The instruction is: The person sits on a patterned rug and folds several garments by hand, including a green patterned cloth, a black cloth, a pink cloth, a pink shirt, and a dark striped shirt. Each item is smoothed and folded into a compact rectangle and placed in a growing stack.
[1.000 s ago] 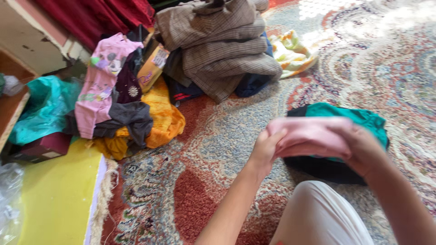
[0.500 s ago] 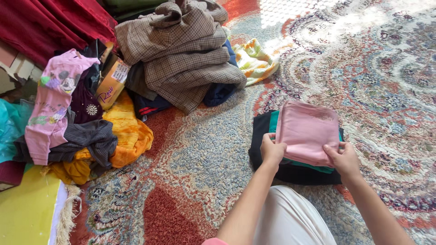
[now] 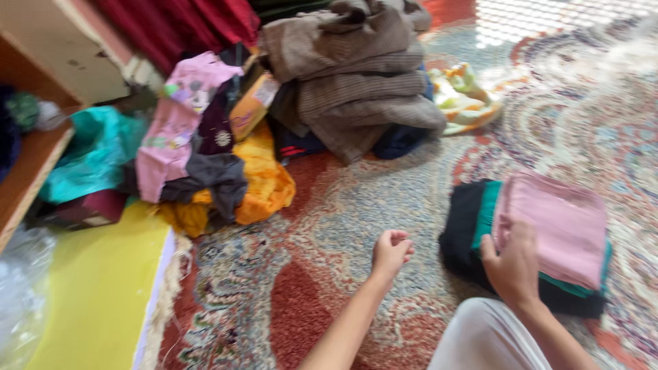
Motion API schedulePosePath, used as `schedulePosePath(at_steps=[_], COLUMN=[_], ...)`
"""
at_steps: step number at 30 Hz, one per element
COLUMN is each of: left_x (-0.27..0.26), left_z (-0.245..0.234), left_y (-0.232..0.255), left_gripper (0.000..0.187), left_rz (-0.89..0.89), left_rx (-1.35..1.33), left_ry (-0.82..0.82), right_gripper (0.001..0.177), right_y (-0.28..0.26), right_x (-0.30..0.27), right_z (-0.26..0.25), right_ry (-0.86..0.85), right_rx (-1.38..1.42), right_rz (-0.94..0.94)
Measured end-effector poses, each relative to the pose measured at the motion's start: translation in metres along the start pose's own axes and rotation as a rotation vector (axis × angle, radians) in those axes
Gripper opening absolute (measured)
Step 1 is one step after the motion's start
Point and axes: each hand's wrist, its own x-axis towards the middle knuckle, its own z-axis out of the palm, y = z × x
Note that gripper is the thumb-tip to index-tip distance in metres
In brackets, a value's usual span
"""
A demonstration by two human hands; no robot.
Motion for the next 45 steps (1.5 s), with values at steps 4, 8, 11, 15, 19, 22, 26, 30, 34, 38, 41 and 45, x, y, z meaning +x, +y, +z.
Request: schedulePosePath(at_steps=[4, 8, 11, 15, 19, 22, 26, 30, 34, 38, 41, 45], left_x=[-0.002, -0.016, -0.021, -0.013, 0.01, 0.03, 0.06, 0.078, 0.084, 0.063, 0.029, -0.022], left_z=[-0.123, -0.238, -0.313, -0.396, -0.468, -0.506, -0.529, -0.536, -0.542, -0.528, -0.498, -0.441], left_y=[0.004, 0.024, 0.05, 0.099, 0.162, 0.207, 0.243, 0.243, 0.236, 0.247, 0.255, 0.254], left_gripper=[0.011, 0.007, 0.009, 0.007, 0.015, 0.033, 0.033, 0.034, 0.028, 0.007, 0.006, 0.014], left_rz=[0.053, 0.189, 0.184, 0.301, 0.552, 0.616, 0.458, 0.62, 0.842, 0.848, 0.745, 0.346], left_rx=[-0.002, -0.028, 0.053, 0.269, 0.713, 0.989, 1.248, 1.493, 1.324, 1.032, 0.907, 0.728], left_ry=[0.146, 0.259, 0.391, 0.563, 0.758, 0.761, 0.778, 0.936, 1.114, 0.96, 0.785, 0.397], right_gripper=[0.021, 0.013, 0.012, 0.011, 0.016, 0.03, 0.047, 0.04, 0.045, 0.043, 0.041, 0.038], right_y=[-0.084, -0.169, -0.233, -0.321, -0.396, -0.442, -0.483, -0.512, -0.525, -0.513, -0.495, -0.478], right_x=[-0.005, -0.017, -0.023, -0.012, 0.019, 0.051, 0.096, 0.135, 0.15, 0.141, 0.134, 0.128], right_z=[0.055, 0.113, 0.152, 0.207, 0.273, 0.325, 0.379, 0.411, 0.429, 0.413, 0.384, 0.344], right_ry=[-0.377, -0.691, -0.801, -0.718, -0.634, -0.532, -0.386, -0.23, -0.233, -0.314, -0.34, -0.365], right_rx=[0.284, 0.314, 0.278, 0.336, 0.299, 0.249, -0.001, -0.1, 0.02, 0.161, 0.145, 0.21], right_rz=[-0.027, -0.173, -0.293, -0.58, -0.735, -0.868, -1.05, -1.149, -1.112, -1.025, -0.998, -0.826])
